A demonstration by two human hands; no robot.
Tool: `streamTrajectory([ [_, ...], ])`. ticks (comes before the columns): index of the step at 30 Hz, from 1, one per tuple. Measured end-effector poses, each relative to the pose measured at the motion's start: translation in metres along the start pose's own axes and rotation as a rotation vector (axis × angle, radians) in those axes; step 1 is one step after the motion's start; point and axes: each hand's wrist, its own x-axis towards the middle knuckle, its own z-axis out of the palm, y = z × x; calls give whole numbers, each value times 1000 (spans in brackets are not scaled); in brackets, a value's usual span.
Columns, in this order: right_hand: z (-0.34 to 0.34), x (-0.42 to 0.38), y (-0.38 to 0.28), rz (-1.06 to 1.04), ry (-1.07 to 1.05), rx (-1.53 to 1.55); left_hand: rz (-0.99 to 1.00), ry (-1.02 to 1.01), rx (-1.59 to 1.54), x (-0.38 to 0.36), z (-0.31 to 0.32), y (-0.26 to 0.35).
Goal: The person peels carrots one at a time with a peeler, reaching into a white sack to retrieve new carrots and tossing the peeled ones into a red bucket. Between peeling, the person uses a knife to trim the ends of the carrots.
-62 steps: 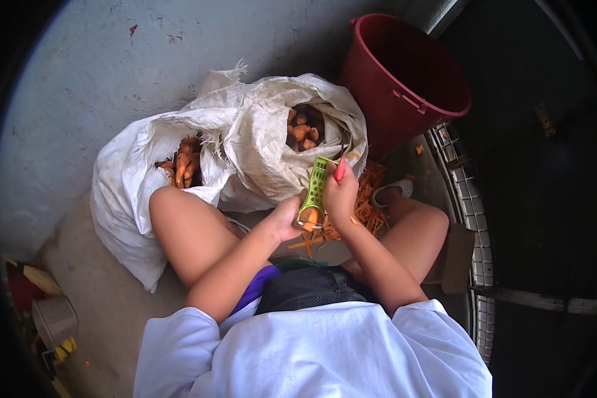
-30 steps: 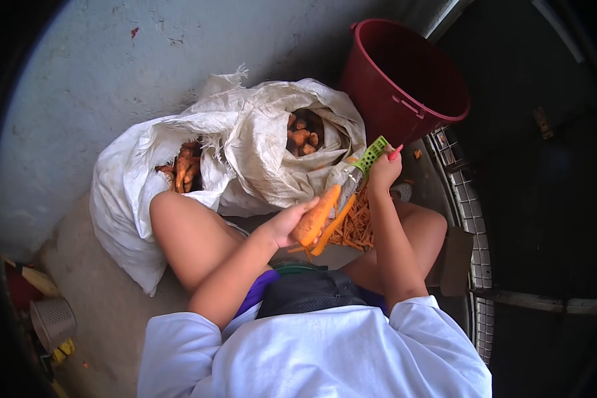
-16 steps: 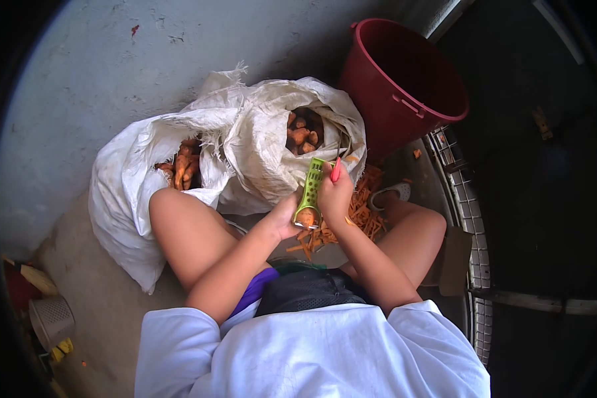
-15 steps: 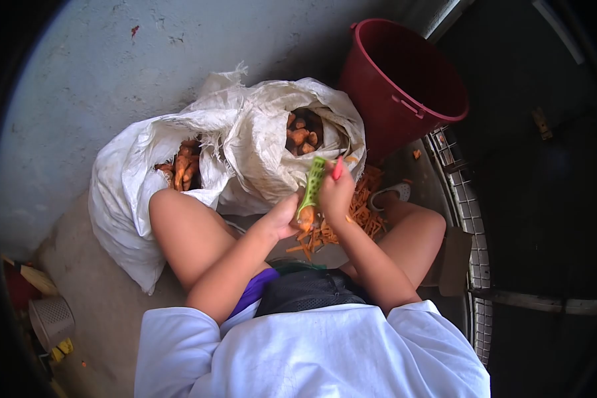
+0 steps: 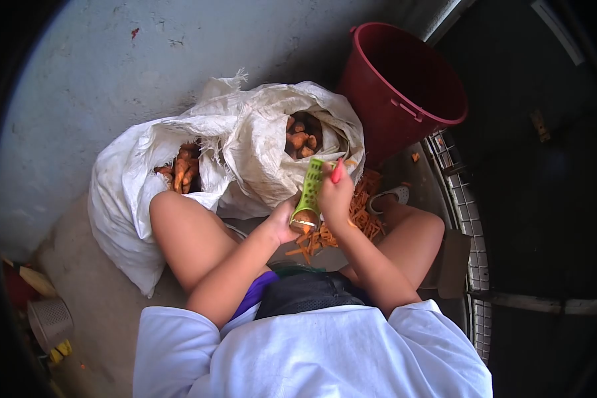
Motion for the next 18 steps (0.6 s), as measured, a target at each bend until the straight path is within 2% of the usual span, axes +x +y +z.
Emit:
streamTrajectory([
  [1,0,-4,2,18,-50,-81,1,-4,3,-5,5,0],
  [4,-1,-9,0,7,-28,-120,13,110,-22,-13,19,-3],
  [7,1,-7,12,88,-48,-76,-8,95,-26,-7,14,-6],
  [9,-4,5,22,-97,76,-233,-52,-150,76,-2,-8,-4],
  [10,-7,17,27,-190,137,-310,-73,-272,126,-9,0,1],
  [11,-16,39,38,-126,216,-289,-156,-31,292,-18,10,1],
  [12,-30,63,48,-64,295,-267,-174,-73,341,-22,16,1],
  [14,-52,90,54,77,432,-450,-219,-152,443,-31,21,-1],
  [17,-54,86,48,61,379,-256,-157,-1,356,-20,15,-1],
  [18,-46,77,47,2,326,-98,-151,30,307,-11,6,0],
])
